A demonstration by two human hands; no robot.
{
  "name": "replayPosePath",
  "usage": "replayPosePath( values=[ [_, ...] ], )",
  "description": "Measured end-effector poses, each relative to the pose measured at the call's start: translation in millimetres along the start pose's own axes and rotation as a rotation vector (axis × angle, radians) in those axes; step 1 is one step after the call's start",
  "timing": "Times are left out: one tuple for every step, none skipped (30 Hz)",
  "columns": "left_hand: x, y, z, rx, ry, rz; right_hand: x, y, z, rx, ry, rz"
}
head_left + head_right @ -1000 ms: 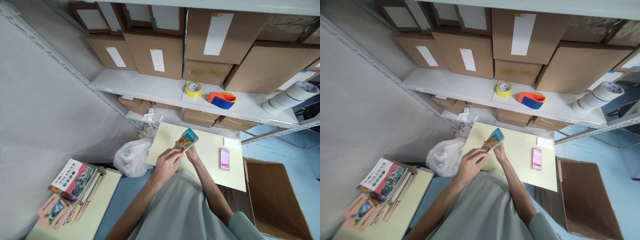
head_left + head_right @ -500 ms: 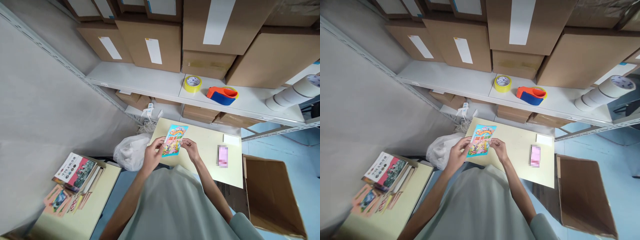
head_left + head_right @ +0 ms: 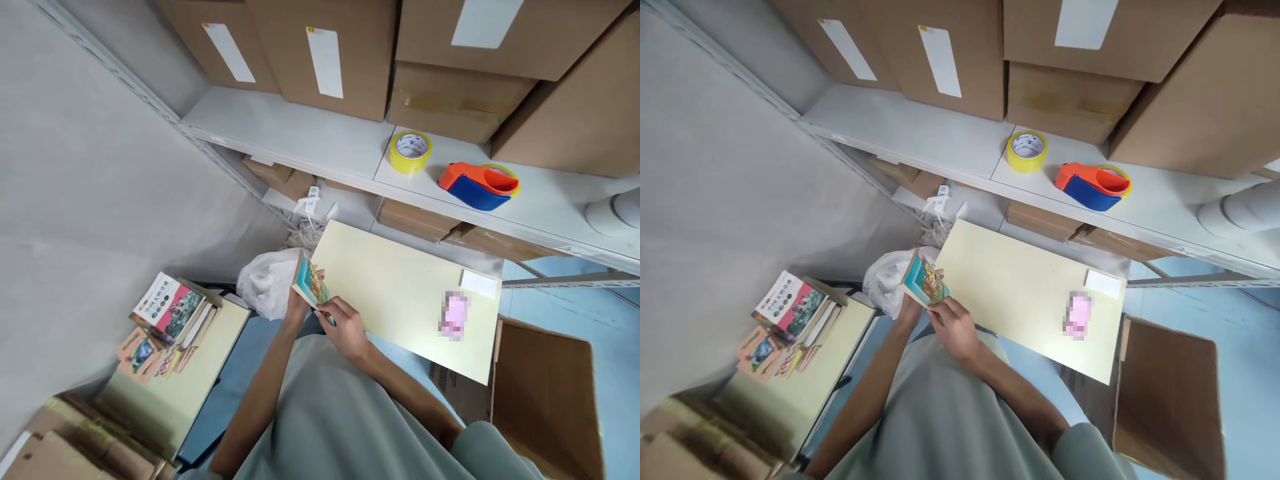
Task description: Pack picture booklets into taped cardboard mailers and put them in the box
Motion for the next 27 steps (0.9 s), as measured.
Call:
replayPosePath(
  values=[
    [0, -1, 1, -0.007, 0.006, 0.005, -1, 0, -2, 0.002, -0.001, 0.001],
    [-1, -2, 3, -0.02, 0.01, 0.005, -2, 2, -2, -0.007, 0.005, -0.005],
    [-2, -3, 6, -0.034, 0.016, -0.002, -5, 5, -1, -0.023, 0.016, -0.018],
    [-3, -6, 9, -0.045, 0.025, -0.012, -8, 9, 2, -0.041, 0.034, -0.038],
    [-5, -10, 14, -0.052, 0.036, -0.02, -12, 15, 5, -0.061, 0.054, -0.067],
    [-7, -15, 19, -0.057, 0.05, -0.023, -17, 23, 9, -0.082, 0.075, -0.106],
    [-10, -21, 24, -0.063, 0.06, -0.018, -21, 33, 13, -0.102, 0.095, -0.154],
    [-12, -28, 29, -0.075, 0.065, -0.007, -25, 45, 17, -0.12, 0.112, -0.209],
    [-15, -36, 34, -0.094, 0.066, 0.009, -28, 58, 20, -0.135, 0.128, -0.272],
    [-17, -45, 37, -0.118, 0.064, 0.03, -30, 72, 23, -0.139, 0.142, -0.336],
    [-20, -53, 40, -0.143, 0.059, 0.05, -31, 86, 25, -0.134, 0.152, -0.394],
    [-22, -60, 42, -0.168, 0.05, 0.065, -31, 100, 25, -0.126, 0.154, -0.45],
    [-25, -66, 43, -0.191, 0.039, 0.074, -30, 112, 25, -0.114, 0.149, -0.499],
    [-27, -71, 42, -0.215, 0.027, 0.076, -28, 123, 23, -0.104, 0.149, -0.543],
    [-30, -74, 41, -0.239, 0.013, 0.075, -26, 132, 22, -0.098, 0.151, -0.58],
    [-32, -76, 40, -0.264, -0.002, 0.072, -24, 139, 20, -0.098, 0.159, -0.609],
    [-35, -76, 38, -0.287, -0.016, 0.069, -23, 144, 17, -0.102, 0.173, -0.628],
    [-39, -74, 38, -0.305, -0.032, 0.067, -23, 147, 16, -0.108, 0.193, -0.639],
    [-42, -71, 37, -0.316, -0.049, 0.063, -24, 149, 14, -0.113, 0.212, -0.64],
    [-47, -68, 37, -0.319, -0.069, 0.056, -27, 149, 13, -0.117, 0.228, -0.634],
    [-51, -63, 38, -0.314, -0.09, 0.046, -31, 149, 12, -0.119, 0.245, -0.625],
    [-56, -58, 38, -0.301, -0.108, 0.032, -37, 147, 12, -0.119, 0.261, -0.614],
    [-62, -53, 39, -0.281, -0.124, 0.014, -44, 145, 12, -0.119, 0.274, -0.599],
    [-68, -48, 40, -0.257, -0.135, -0.01, -52, 142, 12, -0.119, 0.287, -0.582],
    [-75, -43, 42, -0.234, -0.144, -0.04, -61, 140, 12, -0.115, 0.301, -0.569],
    [-81, -39, 44, -0.216, -0.151, -0.073, -69, 137, 12, -0.107, 0.316, -0.558],
    [-87, -36, 47, -0.207, -0.156, -0.107, -76, 133, 10, -0.095, 0.329, -0.554]
  ],
)
Point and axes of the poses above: each hand's wrist, its own x-axis away from the middle knuckle, its own z-axis out of the back of the hand, y = z × x, the point moved 2 cm from there along -x, towards the middle knuckle, and after that the axes turned 4 degrees about x, right-handed, at the moved point
